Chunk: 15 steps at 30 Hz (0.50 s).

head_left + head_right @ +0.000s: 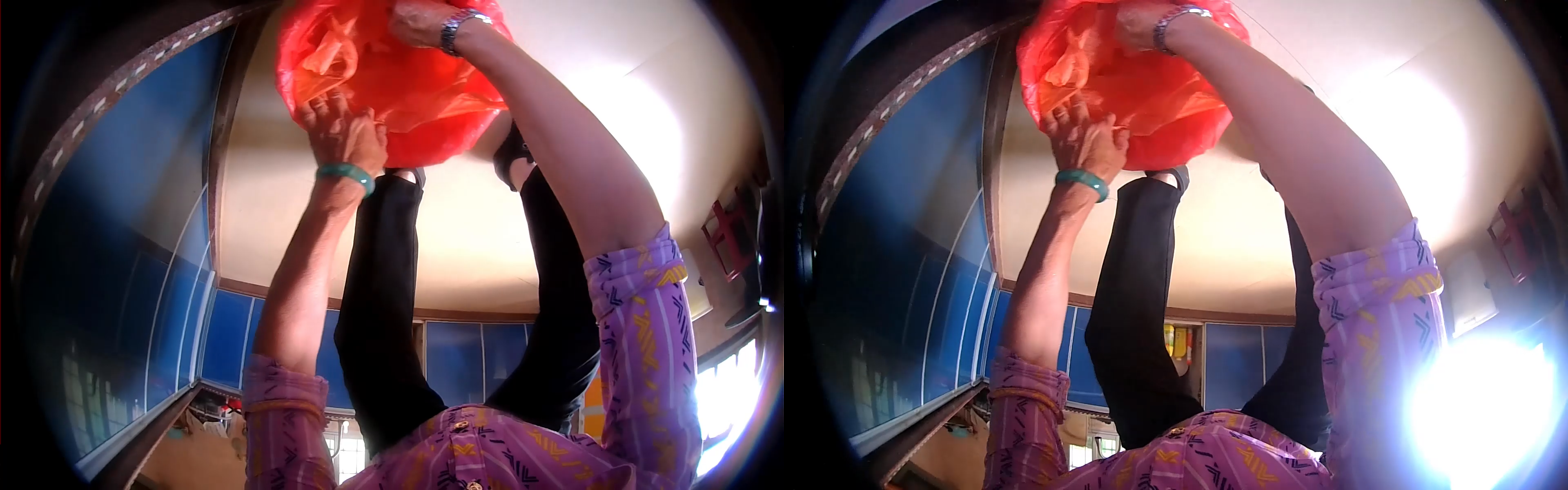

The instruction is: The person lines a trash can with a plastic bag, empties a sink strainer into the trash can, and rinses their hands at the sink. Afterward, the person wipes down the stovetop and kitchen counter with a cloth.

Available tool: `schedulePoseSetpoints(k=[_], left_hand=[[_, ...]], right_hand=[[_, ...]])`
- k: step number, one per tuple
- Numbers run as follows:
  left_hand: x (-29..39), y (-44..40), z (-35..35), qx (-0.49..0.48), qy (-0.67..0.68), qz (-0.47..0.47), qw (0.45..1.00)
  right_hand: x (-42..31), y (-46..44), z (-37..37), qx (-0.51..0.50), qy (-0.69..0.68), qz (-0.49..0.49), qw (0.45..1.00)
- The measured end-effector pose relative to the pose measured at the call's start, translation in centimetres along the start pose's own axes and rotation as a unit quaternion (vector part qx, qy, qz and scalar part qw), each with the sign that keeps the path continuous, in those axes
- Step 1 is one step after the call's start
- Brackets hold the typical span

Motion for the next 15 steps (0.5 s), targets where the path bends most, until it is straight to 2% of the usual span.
schedulePoseSetpoints(k=[1,2,3,4,6,7,9,10,12,13,14,15], left_hand=[[-0.8,0.0,-1.0,0.042,0.028,0.011,0.999],[-1.6,-0.2,-1.1,0.034,0.023,0.015,0.999],[-2.5,-0.4,-1.8,0.075,0.084,0.019,0.993],[-3.3,-0.5,-2.5,0.115,0.145,0.023,0.982],[-4.4,-1.0,-3.2,0.116,0.197,0.020,0.973],[-5.8,-1.2,-3.3,0.123,0.314,-0.037,0.941],[-8.3,-1.6,-2.4,0.102,0.491,-0.143,0.853],[-8.7,-1.7,-2.7,0.103,0.491,-0.143,0.853],[-9.3,-1.0,-6.4,0.269,0.305,-0.087,0.909],[-9.3,-1.0,-6.7,0.284,0.244,-0.085,0.924],[-9.3,-1.0,-6.6,0.284,0.243,-0.084,0.923],[-8.9,-1.7,-5.5,0.198,0.196,-0.109,0.954]], right_hand=[[-1.9,-1.5,0.6,0.024,0.087,-0.067,0.994],[-3.8,-2.4,0.6,0.046,0.172,-0.133,0.975],[-2.6,-2.0,-3.5,0.090,-0.030,0.021,0.995],[-3.9,-0.5,-5.5,0.092,-0.030,0.020,0.995],[-6.4,3.0,-6.9,0.016,-0.177,0.023,0.984],[-7.6,4.3,-7.6,0.016,-0.177,0.023,0.984],[-9.5,6.4,-7.6,-0.043,-0.058,0.021,0.997],[-9.9,6.8,-7.2,-0.043,-0.058,0.020,0.997],[-10.3,7.7,-6.6,-0.010,-0.100,0.035,0.994],[-10.3,8.0,-6.9,0.027,-0.108,0.032,0.993],[-10.3,8.4,-6.5,0.028,-0.108,0.032,0.993],[-10.3,8.8,-7.4,0.087,-0.126,0.036,0.988]])
Point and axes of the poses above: each hand's wrist, its own y-axis away from the middle knuckle, its own z-axis out of the palm, x = y × z, the point moved 9 cm from there along -y, towards the middle knuckle, and after that the axes turned 4 degrees about x, right-handed, at the moved point
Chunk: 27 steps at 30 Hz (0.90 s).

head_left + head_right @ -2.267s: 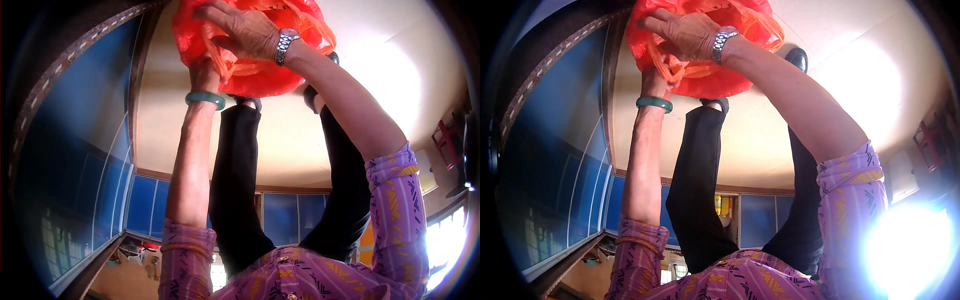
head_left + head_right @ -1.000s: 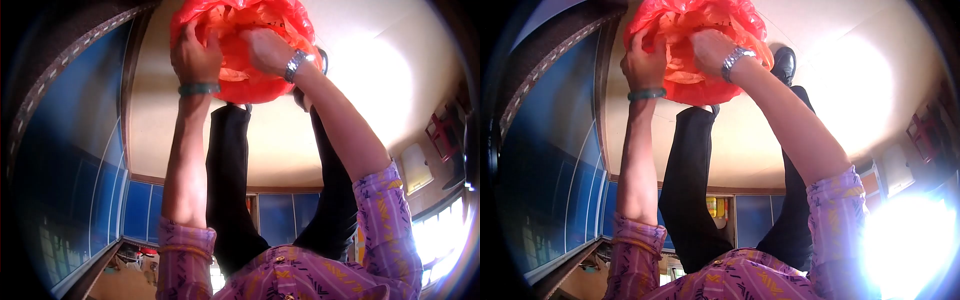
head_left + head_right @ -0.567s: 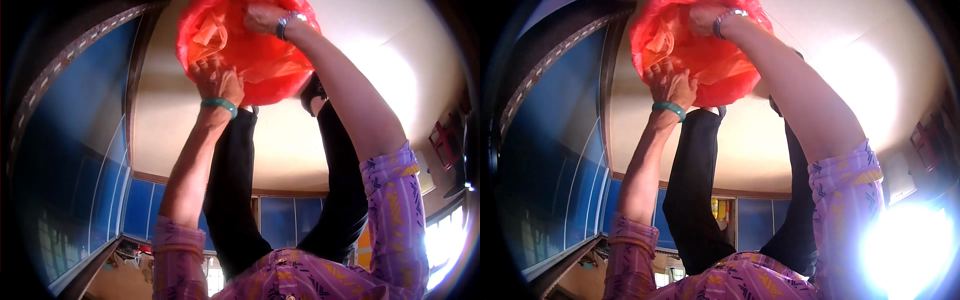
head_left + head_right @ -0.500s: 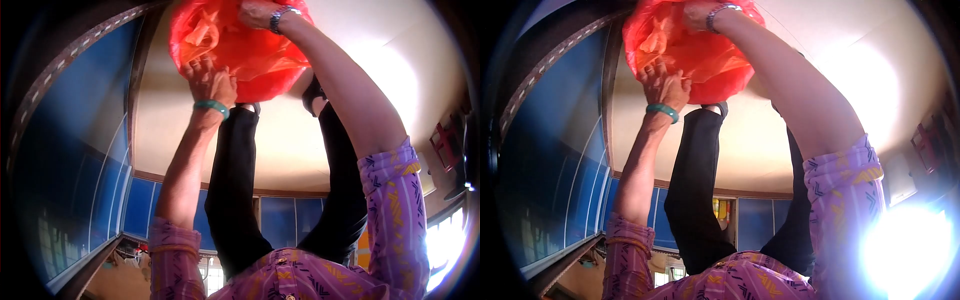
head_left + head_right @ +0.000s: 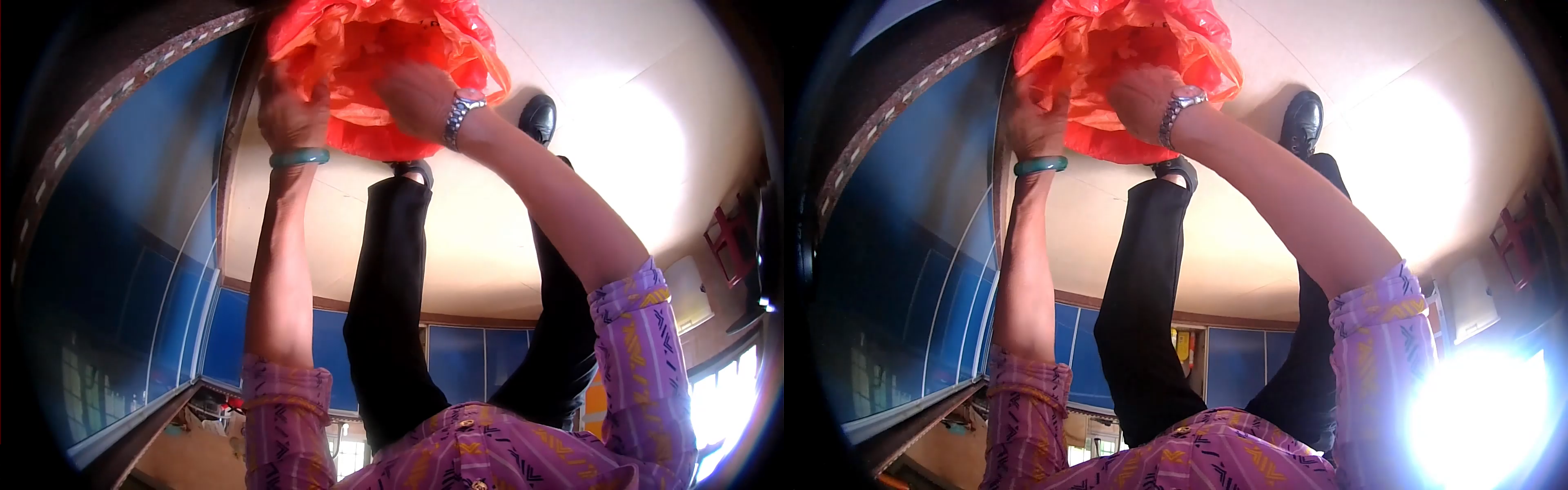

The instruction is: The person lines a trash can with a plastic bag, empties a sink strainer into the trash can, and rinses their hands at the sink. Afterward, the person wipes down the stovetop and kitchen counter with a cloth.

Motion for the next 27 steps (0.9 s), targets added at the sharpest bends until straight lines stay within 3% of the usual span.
schedulePoseSetpoints(k=[2,5,7,9,10,13,15,19,23,27], left_hand=[[0.6,0.4,2.4,-0.132,-0.089,-0.025,0.987],[-2.4,-0.7,2.9,-0.105,0.032,-0.092,0.990],[-1.5,-0.6,1.4,-0.057,0.079,-0.070,0.993],[-0.1,-0.1,0.2,-0.060,0.162,-0.040,0.984],[0.3,0.5,-0.5,-0.080,0.158,-0.080,0.981],[-0.4,2.6,-1.9,-0.083,0.184,-0.142,0.969],[0.2,4.0,-3.3,-0.065,0.150,-0.096,0.982],[0.4,10.5,-4.6,-0.138,0.208,-0.204,0.947],[0.1,20.6,-5.3,-0.208,0.233,-0.295,0.903],[0.7,30.1,-11.1,-0.140,0.246,-0.290,0.914]], right_hand=[[0.1,0.5,-1.0,0.058,-0.016,-0.002,0.998],[0.5,1.4,-1.2,0.002,-0.002,0.058,0.998],[0.5,3.2,-4.5,0.206,-0.128,0.050,0.969],[0.2,5.8,-6.1,0.242,-0.166,0.057,0.954],[0.1,7.6,-7.5,0.279,-0.206,0.064,0.936],[0.5,12.4,-6.5,0.254,-0.231,0.139,0.929],[0.2,15.8,-6.4,0.242,-0.239,0.167,0.925],[-0.6,21.5,-5.6,0.170,-0.250,0.245,0.921],[-1.6,25.0,-7.0,0.127,-0.265,0.267,0.918],[-2.5,26.3,-11.3,0.163,-0.280,0.223,0.919]])
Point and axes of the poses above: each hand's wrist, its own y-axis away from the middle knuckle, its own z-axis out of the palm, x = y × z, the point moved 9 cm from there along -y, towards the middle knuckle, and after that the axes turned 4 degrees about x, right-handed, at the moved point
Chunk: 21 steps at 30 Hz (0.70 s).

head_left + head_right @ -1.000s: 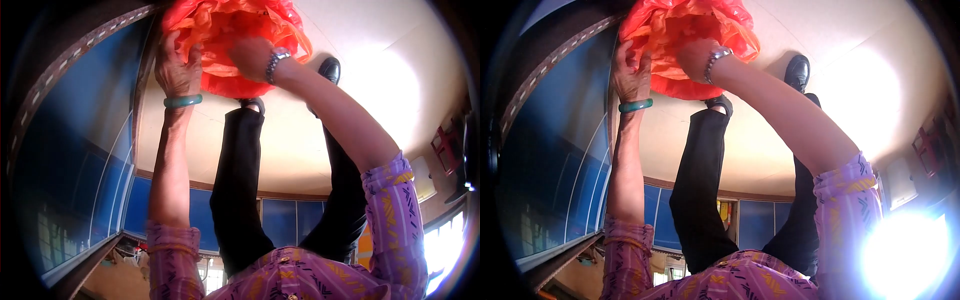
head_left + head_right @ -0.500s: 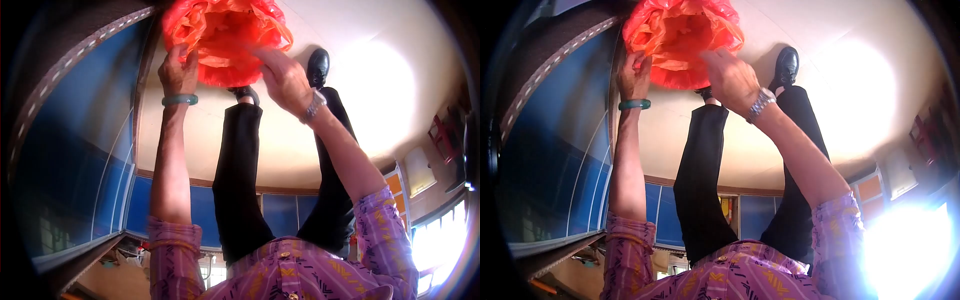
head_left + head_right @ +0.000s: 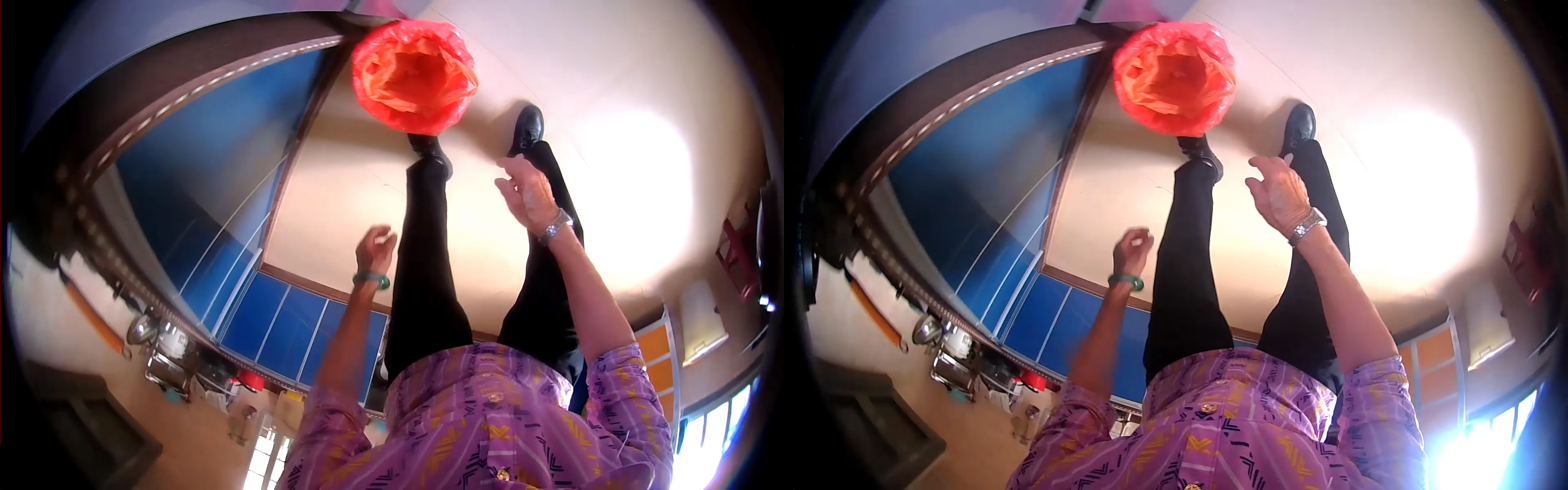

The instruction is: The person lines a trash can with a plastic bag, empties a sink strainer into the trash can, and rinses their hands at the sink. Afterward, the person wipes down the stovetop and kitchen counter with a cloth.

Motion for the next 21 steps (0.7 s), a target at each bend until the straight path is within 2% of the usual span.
schedulePoseSetpoints(k=[3,4,7,8,10,14,16,18,19,20,21], left_hand=[[-3.4,6.9,-3.2,0.020,-0.044,-0.112,0.993],[-4.2,9.0,-4.2,0.027,-0.045,-0.154,0.987],[-8.9,12.9,-5.6,0.069,-0.101,-0.164,0.979],[-10.9,13.7,-5.7,0.074,-0.101,-0.182,0.975],[-10.0,14.8,-6.7,0.097,-0.043,-0.200,0.974],[-11.0,15.3,-8.8,0.118,-0.077,-0.160,0.977],[-10.3,16.8,-11.3,0.168,-0.021,-0.099,0.981],[-16.1,18.1,-12.1,0.170,0.018,-0.129,0.977],[-18.0,18.5,-12.7,0.142,-0.044,-0.127,0.981],[-18.9,19.6,-14.3,0.156,-0.040,-0.153,0.975],[-21.2,20.8,-15.2,0.189,0.044,-0.186,0.963]], right_hand=[[-4.0,0.1,-3.6,0.033,-0.013,-0.095,0.995],[-4.3,0.3,-4.4,0.022,-0.031,-0.077,0.996],[-5.8,1.3,-7.3,0.041,-0.064,-0.062,0.995],[-6.6,1.9,-7.9,0.046,-0.068,-0.080,0.993],[-7.2,2.7,-8.6,0.070,-0.090,-0.042,0.993],[-12.2,3.8,-6.7,0.057,-0.137,-0.065,0.987],[-17.8,5.3,-5.0,0.061,-0.104,-0.127,0.985],[-23.5,6.9,-3.1,0.037,-0.165,-0.089,0.982],[-27.5,7.9,-2.7,0.065,-0.137,-0.147,0.978],[-30.6,8.3,-1.9,0.100,-0.137,-0.268,0.948],[-34.9,9.8,-1.5,0.116,-0.097,-0.316,0.937]])
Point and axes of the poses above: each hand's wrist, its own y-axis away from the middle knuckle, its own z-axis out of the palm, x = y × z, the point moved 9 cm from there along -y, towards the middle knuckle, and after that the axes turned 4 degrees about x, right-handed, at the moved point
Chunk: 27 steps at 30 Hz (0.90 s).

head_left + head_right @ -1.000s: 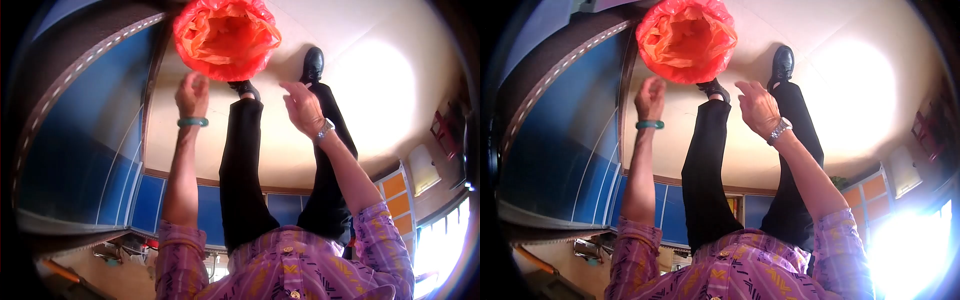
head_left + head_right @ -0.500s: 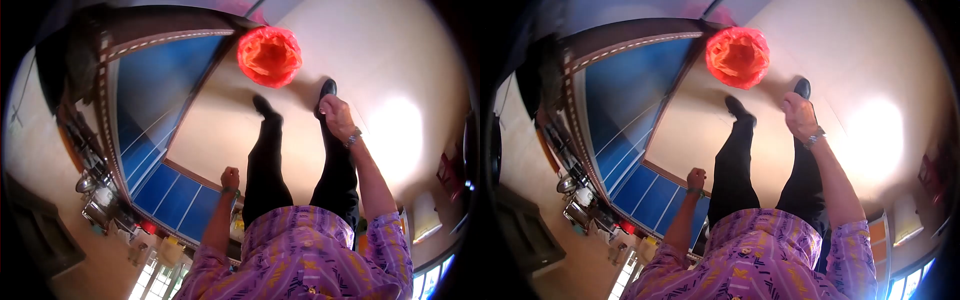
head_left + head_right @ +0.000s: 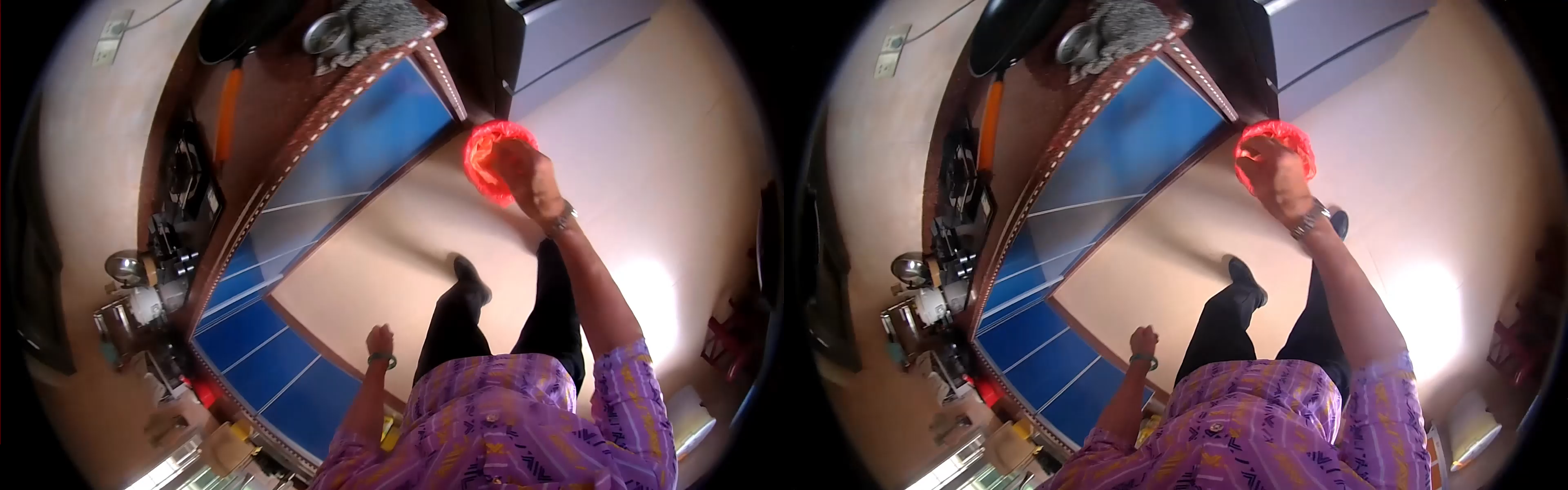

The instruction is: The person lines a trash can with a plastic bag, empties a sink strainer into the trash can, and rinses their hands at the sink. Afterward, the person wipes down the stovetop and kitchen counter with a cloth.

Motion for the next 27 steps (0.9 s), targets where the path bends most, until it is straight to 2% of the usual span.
schedulePoseSetpoints(k=[2,3,4,5,6,7,8,10,11,13,14,15,16,17,18,19,20,21,22,23,24,25,26,27], left_hand=[[-2.7,-0.2,-2.1,0.013,-0.031,-0.003,0.999],[-4.1,0.5,-3.7,0.046,0.058,-0.037,0.997],[-5.0,1.1,-4.4,0.047,0.162,-0.078,0.983],[-5.9,1.6,-4.7,0.027,0.230,-0.162,0.959],[-6.7,1.8,-4.8,0.003,0.246,-0.202,0.948],[-7.6,2.2,-4.8,-0.022,0.259,-0.242,0.935],[-7.6,2.3,-4.6,-0.028,0.264,-0.242,0.933],[-7.2,2.6,-4.1,-0.035,0.283,-0.222,0.932],[-6.9,3.1,-3.4,-0.040,0.291,-0.228,0.928],[-4.9,3.9,-2.7,-0.030,0.390,-0.208,0.896],[-4.0,4.5,-2.3,-0.030,0.408,-0.215,0.887],[-2.9,5.1,-1.9,-0.032,0.413,-0.219,0.883],[-1.3,5.4,-1.7,-0.036,0.440,-0.189,0.877],[0.1,5.6,-1.4,-0.040,0.464,-0.160,0.870],[1.7,5.3,-1.6,-0.027,0.494,-0.108,0.862],[4.7,4.8,-2.7,-0.012,0.463,-0.059,0.884],[8.4,4.3,-3.9,0.013,0.457,-0.043,0.889],[11.5,3.0,-4.3,0.004,0.391,0.037,0.920],[15.4,1.9,-5.0,-0.009,0.355,0.054,0.933],[19.0,0.8,-4.8,-0.031,0.392,0.074,0.916],[23.7,0.4,-5.3,-0.072,0.476,0.112,0.870],[27.7,-0.3,-4.9,-0.140,0.433,0.159,0.876],[31.5,0.2,-4.6,-0.216,0.492,0.143,0.831],[34.8,0.7,-3.9,-0.288,0.546,0.124,0.777]], right_hand=[[-5.8,-2.0,2.1,-0.004,0.002,-0.093,0.996],[-8.9,-2.9,3.1,0.003,0.008,-0.151,0.989],[-11.1,-3.9,4.2,0.001,0.019,-0.162,0.987],[-13.1,-5.0,5.3,-0.006,0.021,-0.162,0.987],[-14.6,-6.3,6.4,-0.015,0.022,-0.159,0.987],[-16.5,-7.8,7.4,0.014,0.073,-0.253,0.965],[-17.2,-9.7,7.9,0.051,0.069,-0.274,0.958],[-17.2,-14.4,9.7,0.061,0.113,-0.228,0.965],[-14.9,-17.4,10.9,0.070,0.149,-0.146,0.975],[-13.8,-20.1,12.9,0.013,0.232,-0.059,0.971],[-13.9,-20.8,13.5,0.007,0.237,-0.062,0.970],[-12.9,-21.5,14.0,-0.018,0.252,-0.009,0.968],[-12.0,-21.9,14.5,-0.041,0.266,0.044,0.962],[-11.6,-22.2,14.6,-0.046,0.271,0.043,0.961],[-11.3,-21.9,14.3,-0.040,0.184,0.066,0.980],[-10.5,-21.4,13.9,-0.033,0.096,0.092,0.991],[-11.2,-21.0,13.5,-0.043,0.046,0.040,0.997],[-12.4,-18.9,12.8,-0.039,-0.016,0.053,0.998],[-13.3,-16.9,12.0,-0.065,-0.021,0.044,0.997],[-13.2,-14.8,11.1,-0.088,-0.028,0.039,0.995],[-12.0,-12.7,10.3,-0.108,-0.030,0.023,0.993],[-10.8,-10.5,9.6,-0.126,-0.034,0.006,0.992],[-9.3,-8.2,8.7,-0.127,-0.001,0.022,0.992],[-10.6,-5.4,8.6,-0.151,0.200,-0.240,0.938]])
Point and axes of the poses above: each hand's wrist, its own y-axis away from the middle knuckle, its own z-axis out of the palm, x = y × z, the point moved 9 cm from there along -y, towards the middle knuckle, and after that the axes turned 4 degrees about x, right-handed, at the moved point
